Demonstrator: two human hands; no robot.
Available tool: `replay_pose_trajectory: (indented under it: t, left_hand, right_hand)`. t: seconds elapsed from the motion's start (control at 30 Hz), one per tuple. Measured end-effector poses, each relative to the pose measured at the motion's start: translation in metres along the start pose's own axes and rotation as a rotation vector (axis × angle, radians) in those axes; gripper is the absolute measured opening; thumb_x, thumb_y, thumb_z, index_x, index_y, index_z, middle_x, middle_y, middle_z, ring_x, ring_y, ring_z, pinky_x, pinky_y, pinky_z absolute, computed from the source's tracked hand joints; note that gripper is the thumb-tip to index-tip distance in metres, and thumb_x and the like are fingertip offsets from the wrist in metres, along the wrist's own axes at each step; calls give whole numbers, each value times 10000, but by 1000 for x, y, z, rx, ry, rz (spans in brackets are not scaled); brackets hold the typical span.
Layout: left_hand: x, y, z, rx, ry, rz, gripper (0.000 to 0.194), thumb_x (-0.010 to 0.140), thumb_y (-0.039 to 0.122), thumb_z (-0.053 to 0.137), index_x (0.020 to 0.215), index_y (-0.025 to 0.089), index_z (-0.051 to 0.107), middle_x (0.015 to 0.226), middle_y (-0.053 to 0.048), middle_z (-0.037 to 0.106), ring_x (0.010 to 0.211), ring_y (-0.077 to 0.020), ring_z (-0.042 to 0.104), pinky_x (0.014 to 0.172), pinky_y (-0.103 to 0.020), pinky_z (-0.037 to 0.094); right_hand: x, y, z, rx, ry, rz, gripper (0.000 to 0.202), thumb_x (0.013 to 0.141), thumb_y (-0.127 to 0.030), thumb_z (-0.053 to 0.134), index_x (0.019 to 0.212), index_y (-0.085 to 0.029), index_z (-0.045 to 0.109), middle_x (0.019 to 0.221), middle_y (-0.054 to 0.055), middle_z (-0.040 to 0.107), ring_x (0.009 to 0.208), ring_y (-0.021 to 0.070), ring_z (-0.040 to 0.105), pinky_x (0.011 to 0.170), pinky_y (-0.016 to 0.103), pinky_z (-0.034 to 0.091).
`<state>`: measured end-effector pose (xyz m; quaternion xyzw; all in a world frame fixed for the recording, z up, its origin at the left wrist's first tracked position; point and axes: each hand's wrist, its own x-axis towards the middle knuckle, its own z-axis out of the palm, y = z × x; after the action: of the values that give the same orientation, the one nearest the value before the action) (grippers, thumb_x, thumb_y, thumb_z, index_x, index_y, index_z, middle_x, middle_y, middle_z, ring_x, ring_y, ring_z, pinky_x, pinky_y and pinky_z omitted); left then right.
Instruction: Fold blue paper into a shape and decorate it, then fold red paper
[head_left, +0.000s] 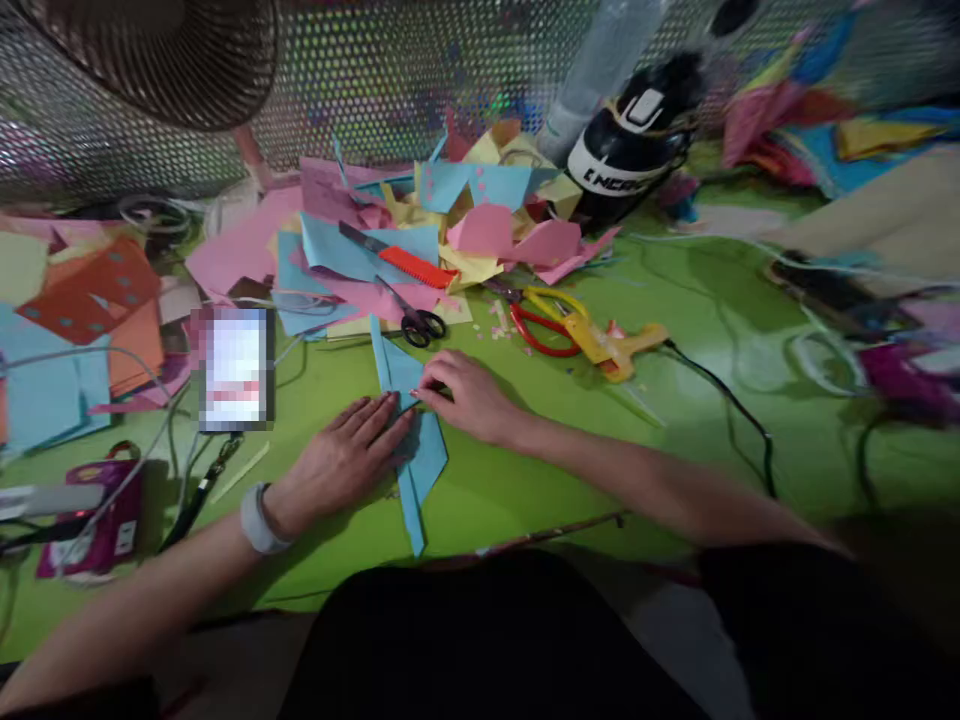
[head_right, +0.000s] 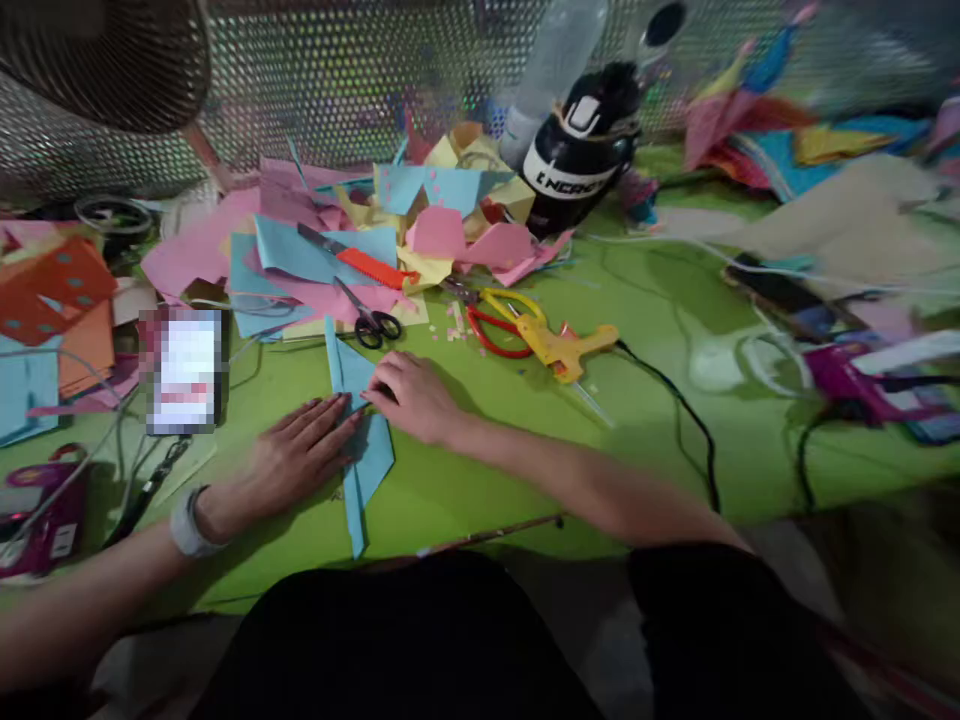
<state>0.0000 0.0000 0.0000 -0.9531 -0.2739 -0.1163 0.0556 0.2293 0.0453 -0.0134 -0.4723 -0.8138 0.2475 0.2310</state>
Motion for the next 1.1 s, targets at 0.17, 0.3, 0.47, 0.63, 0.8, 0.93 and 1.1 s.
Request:
replay_pose_trajectory:
  t: [0.17,0.3,0.47,0.63,0.8,0.93,1.1]
  left_hand:
    - [0,0,-2,-14,-40,-26,440,1020,360,490,1361,88,554,1396,-221,589,1272,-307,600,1045,-434,517]
    - [3,1,-6,-27,-81,-36,441,1023,370,484,1362,97,560,1404,-213,585,1296,-310,580,1068,-451,500]
    - [2,0,-7,-43,-111,-19,468,1030,367,473,1403,90,522,1443,-218,547,1352,-311,524,1099,-461,473]
    - [0,-1,-4,-23,-105,-10,471,1038,379,447,1405,91,516,1444,-216,547,1353,-302,524,1106,-455,467]
    - [1,0,-3,-36,-114,-23,469,1038,384,444,1397,94,525,1445,-213,548,1360,-299,517,1109,-454,460]
    - [1,0,-3,-39,-99,-34,486,1034,374,450,1420,83,500,1440,-209,553,1342,-296,535,1103,-451,455]
    - [1,-4,-2,-34,-95,-44,596,1025,492,403,1445,74,469,1424,-197,567,1295,-301,557,1093,-448,441]
  right_hand:
    - [-3,0,4,-1,42,2,126,936,-273,604,847,-188,628,955,75,625,932,219,588,850,372,464]
    - [-4,0,5,-8,61,-7,131,940,-282,595,859,-183,626,957,82,620,923,221,591,840,378,470]
    - [-4,-1,5,-32,61,6,136,947,-289,585,866,-186,622,966,86,623,930,225,591,842,378,471]
    - [-4,-2,8,-49,79,22,150,956,-306,566,869,-195,618,961,82,619,914,221,583,838,377,463]
    - [-4,-3,9,-65,85,19,148,957,-303,557,874,-195,615,961,87,617,914,225,583,826,375,462]
    - [-4,-3,9,-78,92,14,133,951,-289,564,879,-190,616,961,91,622,913,226,590,827,375,469]
    - [-5,-3,10,-91,98,4,121,950,-283,563,891,-194,621,974,91,626,933,230,594,847,386,474]
